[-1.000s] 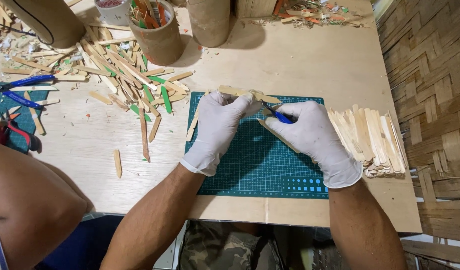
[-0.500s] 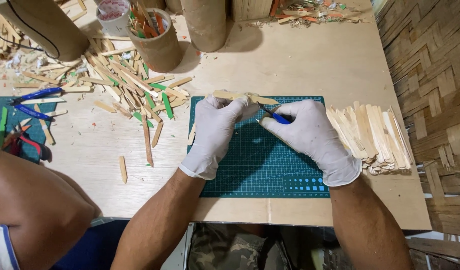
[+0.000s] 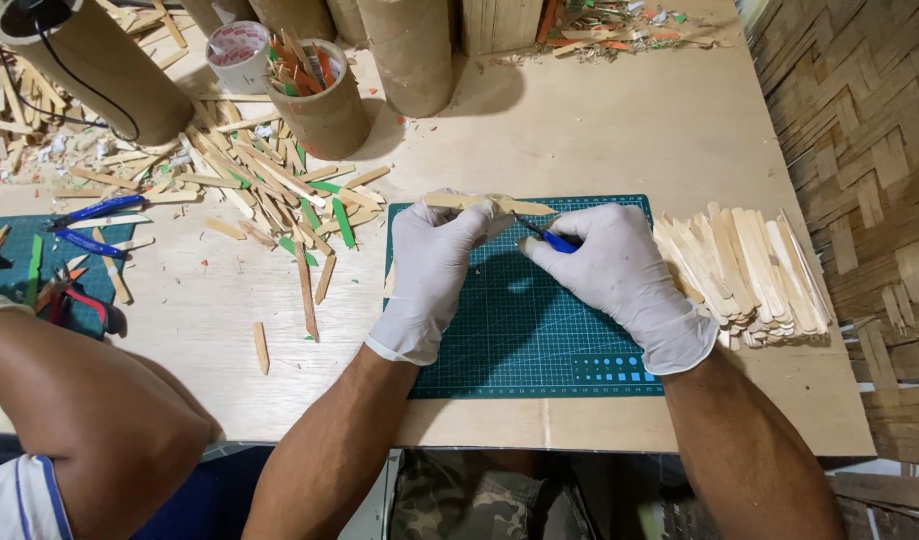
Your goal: Trimming and shaping the ends of popsicle sticks using a hand cutter on a green cutting mat.
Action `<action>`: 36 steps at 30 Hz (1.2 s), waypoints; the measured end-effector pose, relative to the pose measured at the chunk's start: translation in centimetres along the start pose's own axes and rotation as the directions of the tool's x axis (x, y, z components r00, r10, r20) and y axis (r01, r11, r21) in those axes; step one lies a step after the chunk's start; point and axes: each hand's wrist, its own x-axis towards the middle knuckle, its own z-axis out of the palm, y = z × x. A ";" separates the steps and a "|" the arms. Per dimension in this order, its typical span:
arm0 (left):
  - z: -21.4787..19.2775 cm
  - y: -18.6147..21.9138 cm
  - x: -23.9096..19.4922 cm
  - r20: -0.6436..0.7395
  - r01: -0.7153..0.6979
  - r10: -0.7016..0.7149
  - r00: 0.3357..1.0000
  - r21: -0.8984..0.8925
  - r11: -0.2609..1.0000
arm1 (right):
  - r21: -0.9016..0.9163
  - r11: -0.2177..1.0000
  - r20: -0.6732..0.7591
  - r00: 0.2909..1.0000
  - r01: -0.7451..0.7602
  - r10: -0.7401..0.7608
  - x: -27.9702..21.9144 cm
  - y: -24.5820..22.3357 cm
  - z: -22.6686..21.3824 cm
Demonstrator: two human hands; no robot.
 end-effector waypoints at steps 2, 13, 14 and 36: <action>0.1 0.1 -0.1 0.006 -0.005 0.005 1.000 0.002 1.000 | -0.003 1.000 -0.003 1.000 0.007 -0.007 0.1 -0.2 -0.1; -0.7 -1.2 0.7 0.035 -0.021 0.021 0.999 0.006 1.000 | 0.014 0.999 -0.023 0.999 0.032 -0.032 -0.1 -0.7 -0.2; -0.8 -1.4 0.9 0.038 -0.018 0.018 0.999 0.001 1.000 | 0.013 1.000 -0.020 0.999 0.026 -0.026 -0.2 -0.8 -0.3; -1.5 -2.0 1.7 -0.008 -0.025 0.025 1.000 -0.062 0.998 | -0.026 0.992 0.219 0.967 -0.126 0.128 -0.1 -1.3 -2.2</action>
